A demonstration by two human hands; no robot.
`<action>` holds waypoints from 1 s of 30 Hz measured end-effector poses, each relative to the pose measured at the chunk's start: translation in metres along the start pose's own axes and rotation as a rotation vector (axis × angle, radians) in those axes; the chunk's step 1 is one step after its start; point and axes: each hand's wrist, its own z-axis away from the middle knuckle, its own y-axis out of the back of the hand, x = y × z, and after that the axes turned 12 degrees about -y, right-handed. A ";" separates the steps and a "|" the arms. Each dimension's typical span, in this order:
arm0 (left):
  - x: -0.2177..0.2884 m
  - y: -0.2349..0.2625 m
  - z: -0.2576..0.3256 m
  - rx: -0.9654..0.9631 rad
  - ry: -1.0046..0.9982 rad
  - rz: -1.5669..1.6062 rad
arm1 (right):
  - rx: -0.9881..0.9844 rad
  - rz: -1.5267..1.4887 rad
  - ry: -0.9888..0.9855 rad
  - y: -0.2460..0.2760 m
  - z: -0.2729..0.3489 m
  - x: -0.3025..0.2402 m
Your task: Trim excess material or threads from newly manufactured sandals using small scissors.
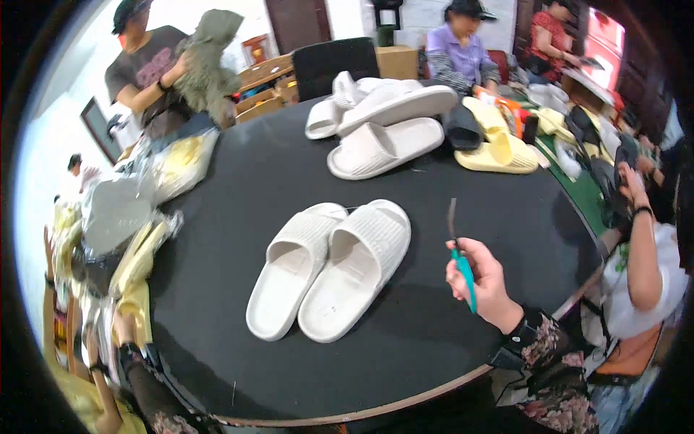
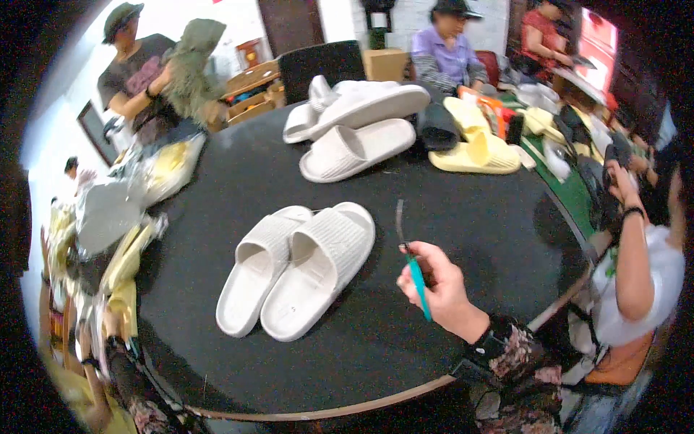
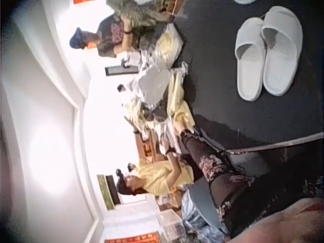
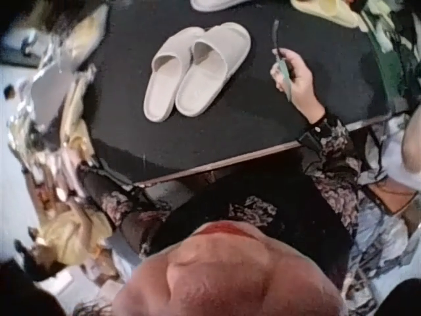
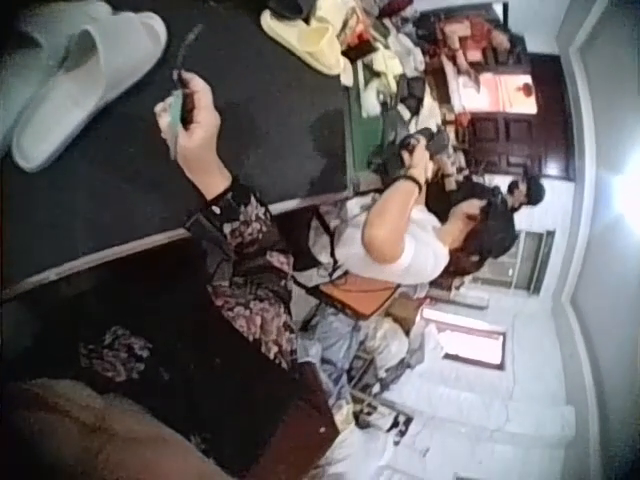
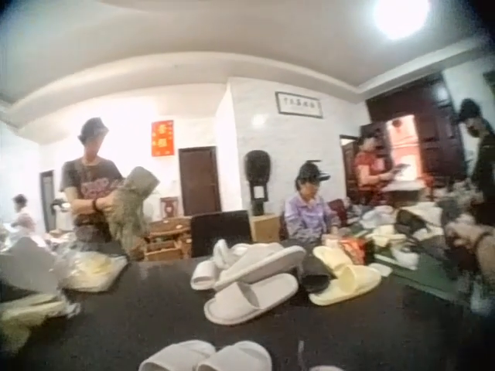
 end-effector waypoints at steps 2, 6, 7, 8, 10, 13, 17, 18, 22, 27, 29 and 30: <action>0.001 -0.008 0.003 0.149 -0.139 0.028 | 0.001 0.004 0.027 0.005 -0.002 0.007; -0.045 0.036 -0.006 0.092 0.116 0.193 | -0.086 -0.044 0.038 0.014 -0.003 0.008; -0.023 0.001 -0.004 0.121 0.050 0.365 | -0.063 -0.008 0.033 0.010 -0.003 0.009; -0.034 0.017 -0.003 0.300 -0.172 0.204 | -0.087 -0.031 0.050 0.012 -0.003 0.010; -0.007 -0.008 0.005 0.050 0.037 0.575 | -0.048 0.049 0.096 0.011 0.001 0.006; 0.003 0.055 0.043 0.167 -0.091 0.638 | -0.127 -0.053 0.108 0.007 -0.007 0.012; 0.062 0.041 0.072 -0.035 0.077 0.749 | -0.083 0.045 0.141 0.004 0.002 0.004; 0.054 0.053 0.083 -0.026 0.022 0.773 | -0.101 0.032 0.145 0.003 0.002 0.004; 0.112 0.077 0.123 -0.162 -0.022 0.805 | -0.162 0.044 0.156 0.003 0.005 0.006; 0.201 0.086 0.169 -0.163 -0.178 0.806 | -0.233 -0.073 0.127 -0.001 0.012 0.002; 0.229 0.082 0.174 -0.227 -0.246 0.852 | -0.243 -0.022 0.141 -0.001 0.014 0.000; 0.253 0.086 0.176 -0.232 -0.250 0.855 | -0.236 -0.020 0.138 0.000 0.013 0.000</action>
